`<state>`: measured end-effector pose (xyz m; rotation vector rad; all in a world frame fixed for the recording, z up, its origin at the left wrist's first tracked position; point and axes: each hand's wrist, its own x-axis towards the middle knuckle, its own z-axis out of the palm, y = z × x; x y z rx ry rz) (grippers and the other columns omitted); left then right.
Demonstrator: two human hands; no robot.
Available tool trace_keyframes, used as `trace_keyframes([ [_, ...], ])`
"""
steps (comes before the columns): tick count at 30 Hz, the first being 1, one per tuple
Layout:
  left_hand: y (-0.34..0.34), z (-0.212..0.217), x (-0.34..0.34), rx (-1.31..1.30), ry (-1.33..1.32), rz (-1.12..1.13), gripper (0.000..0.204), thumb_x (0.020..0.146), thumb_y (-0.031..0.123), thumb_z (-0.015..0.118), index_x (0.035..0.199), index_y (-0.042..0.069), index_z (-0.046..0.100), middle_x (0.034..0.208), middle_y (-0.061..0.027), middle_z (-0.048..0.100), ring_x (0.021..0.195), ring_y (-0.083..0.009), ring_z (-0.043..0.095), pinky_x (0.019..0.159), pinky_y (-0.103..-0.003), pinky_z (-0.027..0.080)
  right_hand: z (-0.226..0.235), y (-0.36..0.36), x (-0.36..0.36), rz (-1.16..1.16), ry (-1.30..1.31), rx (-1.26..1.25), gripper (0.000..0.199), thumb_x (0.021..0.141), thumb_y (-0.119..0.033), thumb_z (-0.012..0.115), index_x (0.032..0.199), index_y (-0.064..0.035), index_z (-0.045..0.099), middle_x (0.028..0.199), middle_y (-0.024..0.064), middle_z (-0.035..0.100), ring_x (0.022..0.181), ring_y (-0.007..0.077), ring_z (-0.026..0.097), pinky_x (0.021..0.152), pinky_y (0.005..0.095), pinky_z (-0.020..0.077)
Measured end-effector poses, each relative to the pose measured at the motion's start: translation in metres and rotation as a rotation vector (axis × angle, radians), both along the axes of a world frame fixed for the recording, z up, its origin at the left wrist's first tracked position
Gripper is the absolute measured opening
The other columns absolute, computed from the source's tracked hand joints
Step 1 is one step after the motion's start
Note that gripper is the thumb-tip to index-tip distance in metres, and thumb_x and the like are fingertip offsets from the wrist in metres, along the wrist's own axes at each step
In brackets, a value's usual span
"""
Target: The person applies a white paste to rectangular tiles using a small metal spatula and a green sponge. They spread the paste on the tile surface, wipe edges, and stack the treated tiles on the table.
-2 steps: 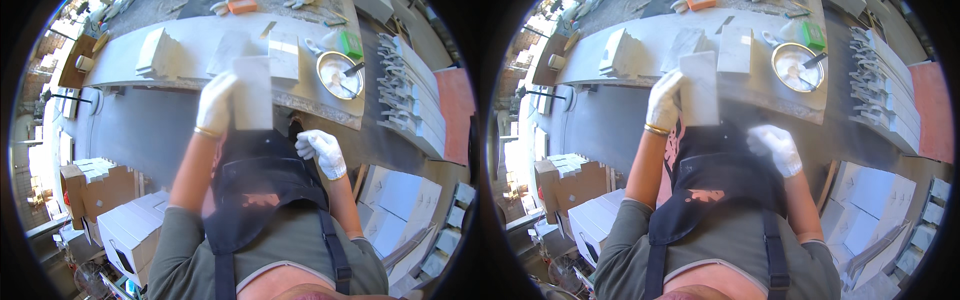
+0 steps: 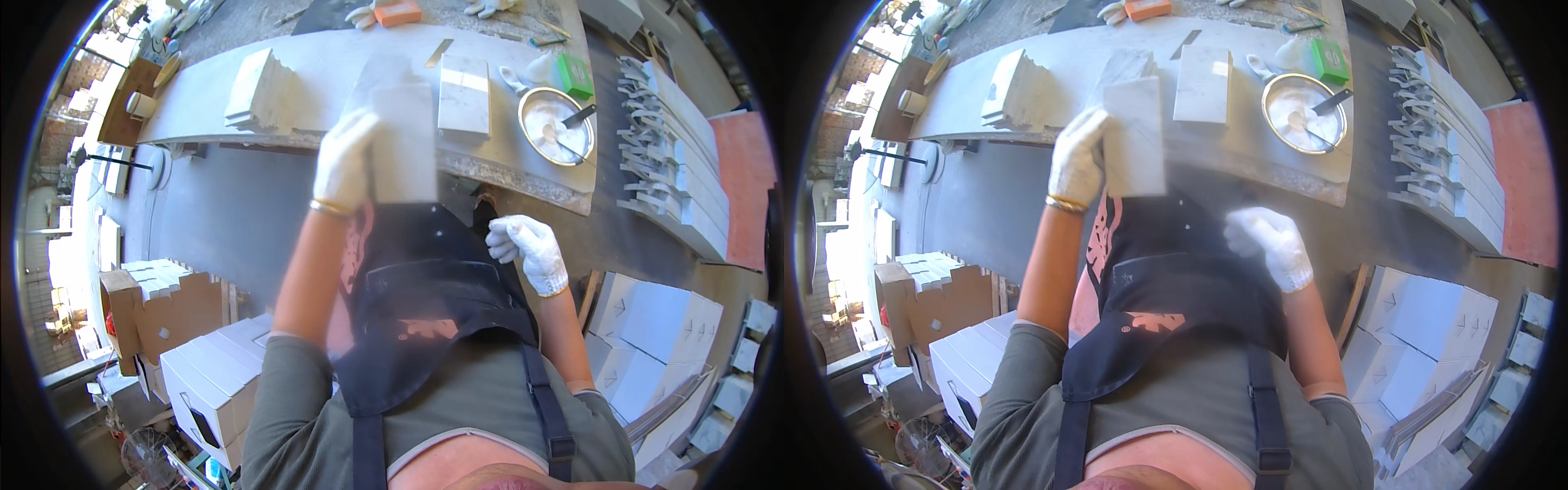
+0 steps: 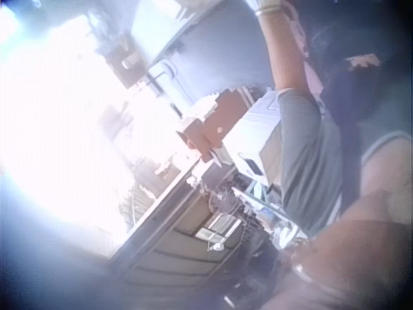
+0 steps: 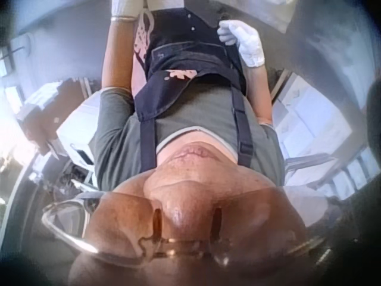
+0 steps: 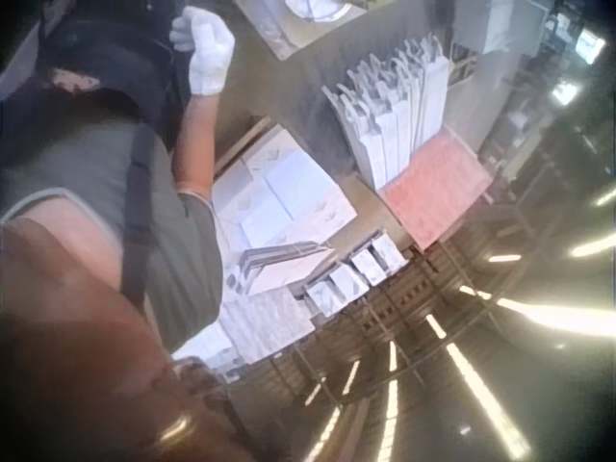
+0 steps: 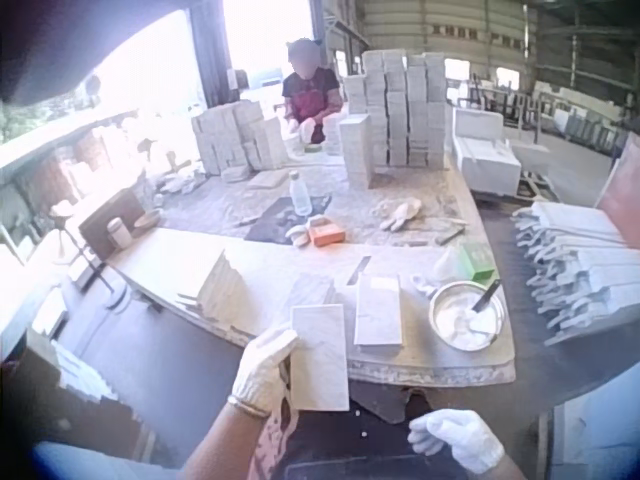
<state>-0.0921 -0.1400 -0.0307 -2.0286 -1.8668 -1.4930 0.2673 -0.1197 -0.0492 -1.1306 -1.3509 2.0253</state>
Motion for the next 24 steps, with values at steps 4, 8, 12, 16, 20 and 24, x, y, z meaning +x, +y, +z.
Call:
trace_keyframes([
  [4, 0.051, 0.019, -0.058, -0.401, -0.864, 0.046, 0.030, 0.099, 0.023, 0.066, 0.114, -0.002, 0.075, 0.101, -0.0075, 0.075, 0.082, -0.0128, 0.066, 0.074, -0.029, 0.054, -0.003, -0.001, 0.003, -0.010, -0.011, 0.019, 0.039, 0.106, -0.031, 0.059, 0.120, 0.0030, 0.071, 0.098, 0.0145, 0.076, 0.080, 0.0211, 0.074, 0.067, 0.0308, 0.0583],
  [8, 0.091, 0.019, -0.079, -0.449, -0.880, 0.062, 0.037, 0.096, 0.027, 0.071, 0.118, -0.002, 0.075, 0.106, -0.0089, 0.076, 0.088, -0.0148, 0.071, 0.076, -0.030, 0.056, -0.006, -0.006, 0.004, -0.035, 0.019, -0.023, 0.037, 0.105, -0.030, 0.061, 0.120, 0.0023, 0.072, 0.098, 0.0134, 0.076, 0.081, 0.0204, 0.073, 0.070, 0.0310, 0.0576],
  [12, 0.112, 0.013, -0.080, -0.564, -0.829, 0.152, 0.044, 0.094, 0.030, 0.072, 0.125, -0.001, 0.073, 0.111, -0.0115, 0.078, 0.098, -0.0202, 0.073, 0.088, -0.032, 0.056, -0.003, -0.006, 0.007, -0.045, 0.011, -0.037, 0.036, 0.104, -0.028, 0.062, 0.120, 0.0017, 0.073, 0.100, 0.0124, 0.076, 0.083, 0.0194, 0.072, 0.072, 0.0314, 0.0570],
  [16, 0.110, 0.020, -0.069, -0.358, -0.145, 0.240, 0.049, 0.093, 0.033, 0.071, 0.130, 0.001, 0.071, 0.120, -0.0144, 0.077, 0.107, -0.0262, 0.072, 0.097, -0.036, 0.054, -0.001, -0.001, 0.009, -0.055, -0.021, -0.021, 0.036, 0.104, -0.028, 0.062, 0.124, 0.0011, 0.071, 0.101, 0.0120, 0.076, 0.083, 0.0187, 0.072, 0.072, 0.0309, 0.0568],
  [20, 0.089, 0.034, -0.033, -0.414, -0.329, 0.177, 0.045, 0.094, 0.032, 0.068, 0.130, 0.006, 0.073, 0.122, -0.0168, 0.075, 0.109, -0.0275, 0.072, 0.098, -0.036, 0.053, 0.002, 0.008, -0.002, -0.111, -0.036, -0.040, 0.040, 0.103, -0.025, 0.064, 0.135, -0.0012, 0.067, 0.102, 0.0106, 0.076, 0.083, 0.0168, 0.071, 0.074, 0.0300, 0.0558],
  [24, 0.059, 0.032, 0.020, -0.682, -0.434, 0.036, 0.044, 0.095, 0.032, 0.066, 0.130, 0.006, 0.072, 0.123, -0.0193, 0.074, 0.111, -0.0300, 0.072, 0.098, -0.037, 0.053, 0.005, 0.035, -0.034, -0.104, 0.008, 0.066, 0.060, 0.104, -0.021, 0.063, 0.157, 0.0011, 0.044, 0.111, 0.0123, 0.073, 0.088, 0.0178, 0.070, 0.072, 0.0283, 0.0550],
])
